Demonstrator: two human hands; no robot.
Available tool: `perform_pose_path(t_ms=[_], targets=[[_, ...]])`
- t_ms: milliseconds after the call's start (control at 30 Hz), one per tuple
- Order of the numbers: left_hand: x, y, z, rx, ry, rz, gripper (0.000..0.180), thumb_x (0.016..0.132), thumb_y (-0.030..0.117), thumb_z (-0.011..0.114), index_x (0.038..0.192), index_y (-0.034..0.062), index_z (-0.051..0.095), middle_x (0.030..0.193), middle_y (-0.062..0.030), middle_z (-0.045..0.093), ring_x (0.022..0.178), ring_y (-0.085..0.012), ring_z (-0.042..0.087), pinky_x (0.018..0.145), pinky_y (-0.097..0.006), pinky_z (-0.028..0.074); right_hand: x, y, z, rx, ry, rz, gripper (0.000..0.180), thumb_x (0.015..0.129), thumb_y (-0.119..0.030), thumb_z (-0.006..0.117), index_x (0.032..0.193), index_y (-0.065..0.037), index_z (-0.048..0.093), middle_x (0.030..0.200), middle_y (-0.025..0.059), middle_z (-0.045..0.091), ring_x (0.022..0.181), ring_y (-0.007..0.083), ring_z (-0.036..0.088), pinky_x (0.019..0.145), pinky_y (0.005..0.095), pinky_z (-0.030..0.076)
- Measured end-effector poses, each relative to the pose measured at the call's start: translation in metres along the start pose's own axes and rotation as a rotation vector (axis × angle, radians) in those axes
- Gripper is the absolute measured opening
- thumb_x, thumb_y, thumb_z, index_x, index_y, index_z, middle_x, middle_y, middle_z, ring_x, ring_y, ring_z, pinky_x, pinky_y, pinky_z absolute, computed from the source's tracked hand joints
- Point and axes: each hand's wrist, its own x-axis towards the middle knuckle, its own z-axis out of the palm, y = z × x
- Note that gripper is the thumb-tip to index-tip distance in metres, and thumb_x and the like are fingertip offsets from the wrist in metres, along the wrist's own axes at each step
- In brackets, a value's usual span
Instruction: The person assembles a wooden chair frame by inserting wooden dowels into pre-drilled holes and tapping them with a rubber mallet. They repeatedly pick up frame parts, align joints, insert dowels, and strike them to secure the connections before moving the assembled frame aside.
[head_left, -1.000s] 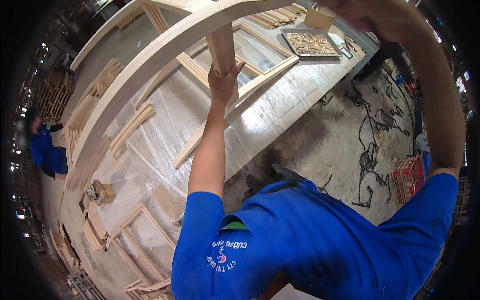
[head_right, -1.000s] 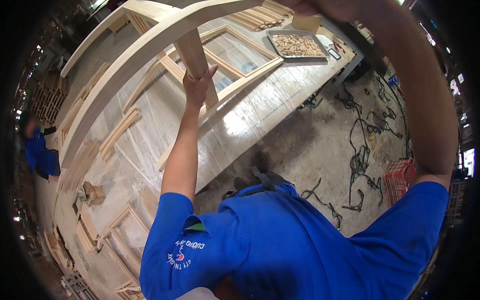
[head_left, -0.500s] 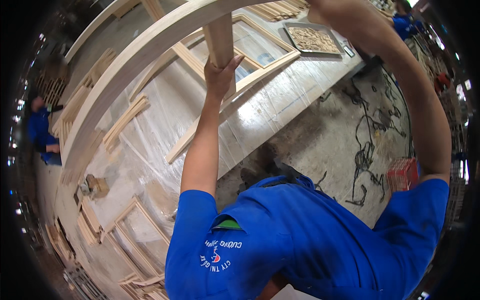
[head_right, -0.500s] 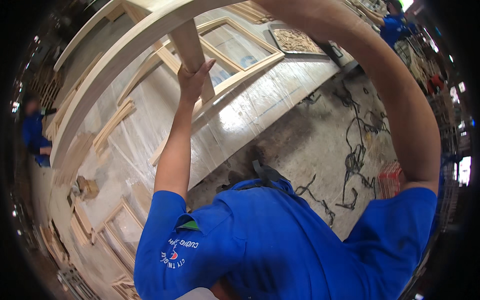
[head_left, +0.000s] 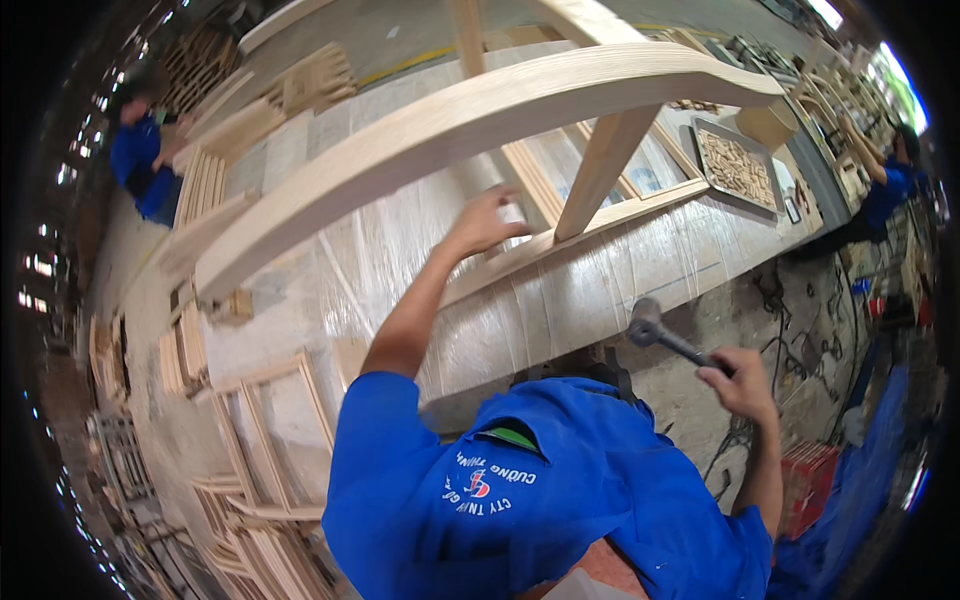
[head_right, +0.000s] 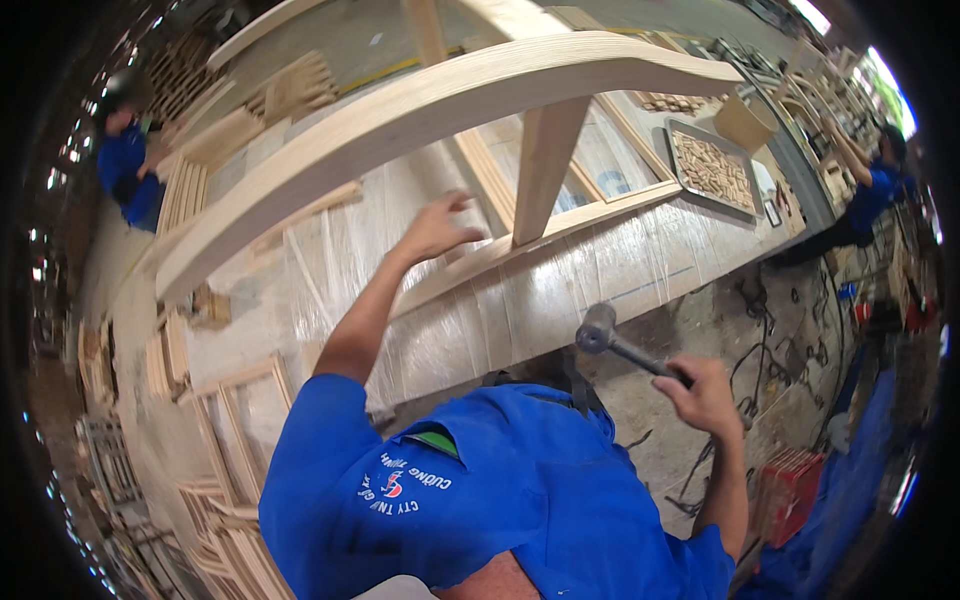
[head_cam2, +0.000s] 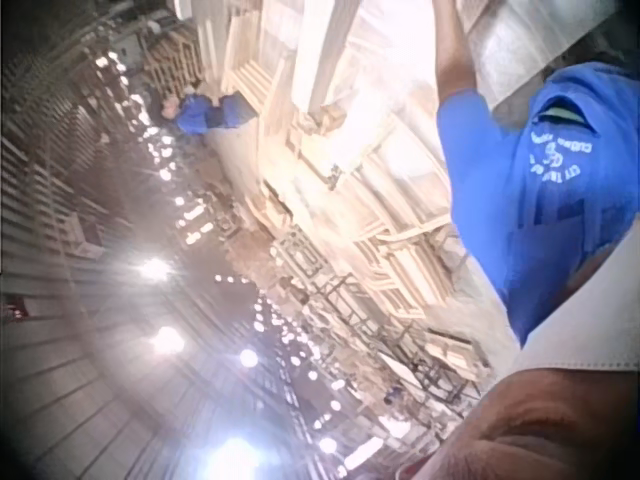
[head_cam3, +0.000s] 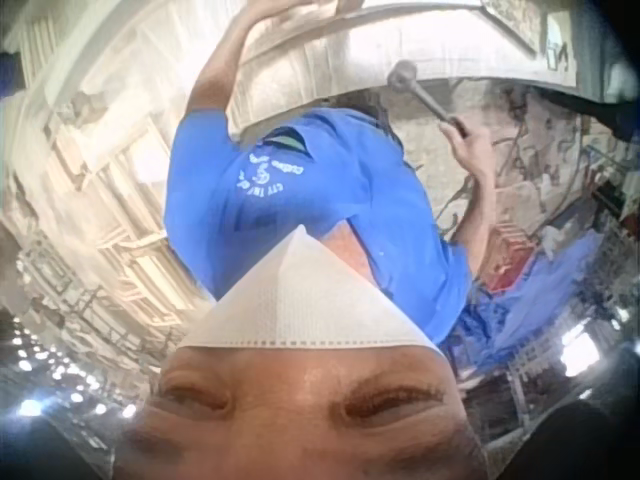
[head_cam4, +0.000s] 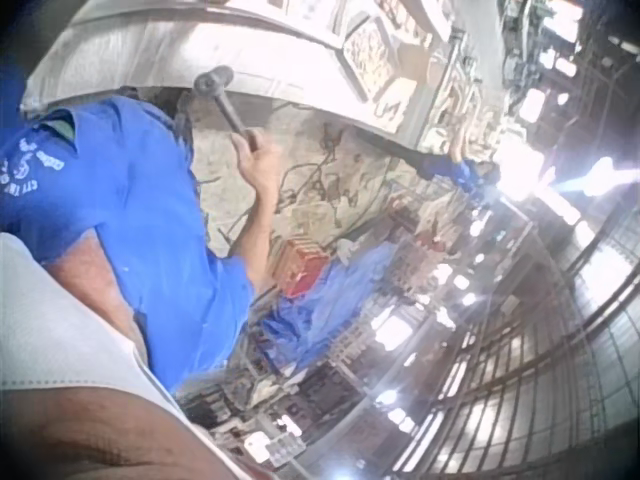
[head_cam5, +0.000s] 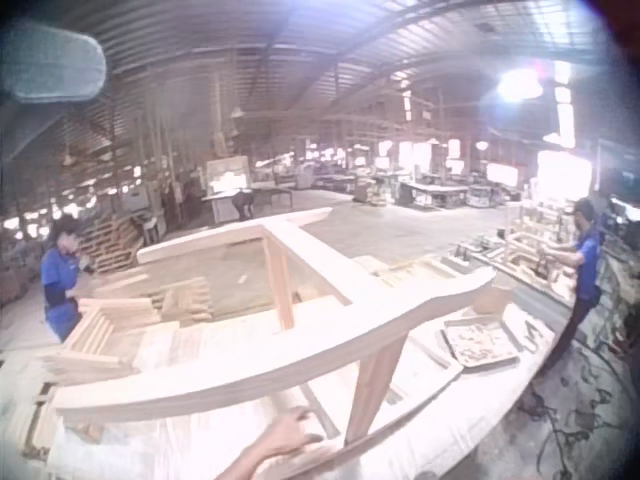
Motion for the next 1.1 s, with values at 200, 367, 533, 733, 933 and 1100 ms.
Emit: perform_pose_path(t_ms=[200, 367, 533, 733, 933, 1100], targets=[[-0.027, -0.142, -0.132, 0.6, 0.362, -0.241, 0.082, 0.078, 0.028, 0.089, 0.148, 0.005, 0.055, 0.146, -0.0192, 0.062, 0.139, -0.0349, 0.054, 0.117, -0.043, 0.043, 0.041, 0.037, 0.094, -0.3, -0.119, 0.096, 0.029, 0.087, -0.036, 0.078, 0.093, -0.007, 0.073, 0.09, 0.0159, 0.072, 0.092, 0.0392, 0.071, 0.078, 0.0529, 0.055], [-0.039, -0.151, -0.195, 0.751, 0.377, -0.486, 0.087, 0.076, 0.008, 0.089, 0.151, -0.0029, 0.046, 0.143, -0.0186, 0.063, 0.136, -0.0335, 0.056, 0.117, -0.04, 0.045, 0.143, 0.012, 0.157, -0.284, -0.248, -0.257, 0.031, 0.087, -0.038, 0.075, 0.098, -0.009, 0.069, 0.1, 0.0126, 0.071, 0.095, 0.0394, 0.07, 0.078, 0.0522, 0.056], [0.005, -0.178, -0.202, 0.91, 0.237, -0.485, 0.08, 0.081, 0.015, 0.085, 0.149, -0.004, 0.049, 0.142, -0.0219, 0.062, 0.134, -0.0373, 0.056, 0.116, -0.043, 0.044, 0.219, -0.027, 0.217, -0.237, -0.271, -0.588, 0.022, 0.085, -0.029, 0.074, 0.096, -0.012, 0.07, 0.1, 0.0115, 0.068, 0.101, 0.0375, 0.067, 0.081, 0.0511, 0.055], [0.019, -0.211, -0.196, 0.993, 0.201, -0.361, 0.073, 0.086, 0.024, 0.08, 0.146, -0.0052, 0.052, 0.14, -0.0258, 0.062, 0.132, -0.0418, 0.056, 0.115, -0.047, 0.044, 0.227, -0.005, 0.235, -0.427, -0.057, -0.366, 0.024, 0.085, -0.026, 0.075, 0.107, -0.016, 0.072, 0.103, 0.01, 0.065, 0.101, 0.033, 0.064, 0.083, 0.0472, 0.05], [-0.04, -0.193, -0.221, 1.043, 0.226, -0.151, 0.069, 0.091, 0.033, 0.075, 0.144, -0.0065, 0.054, 0.139, -0.0298, 0.062, 0.13, -0.0462, 0.057, 0.114, -0.051, 0.043, 0.185, 0.002, 0.211, -0.141, 0.112, -0.053, 0.033, 0.091, -0.028, 0.075, 0.121, -0.016, 0.07, 0.11, 0.0106, 0.065, 0.106, 0.0353, 0.064, 0.087, 0.0496, 0.051], [-0.138, -0.15, -0.222, 1.029, 0.125, -0.01, 0.068, 0.095, 0.04, 0.071, 0.142, -0.0075, 0.057, 0.137, -0.033, 0.061, 0.128, -0.05, 0.057, 0.113, -0.054, 0.042, 0.164, -0.002, 0.196, 0.132, 0.004, -0.081, 0.036, 0.094, -0.026, 0.071, 0.127, -0.013, 0.069, 0.119, 0.0142, 0.07, 0.109, 0.0374, 0.067, 0.09, 0.0498, 0.054]])
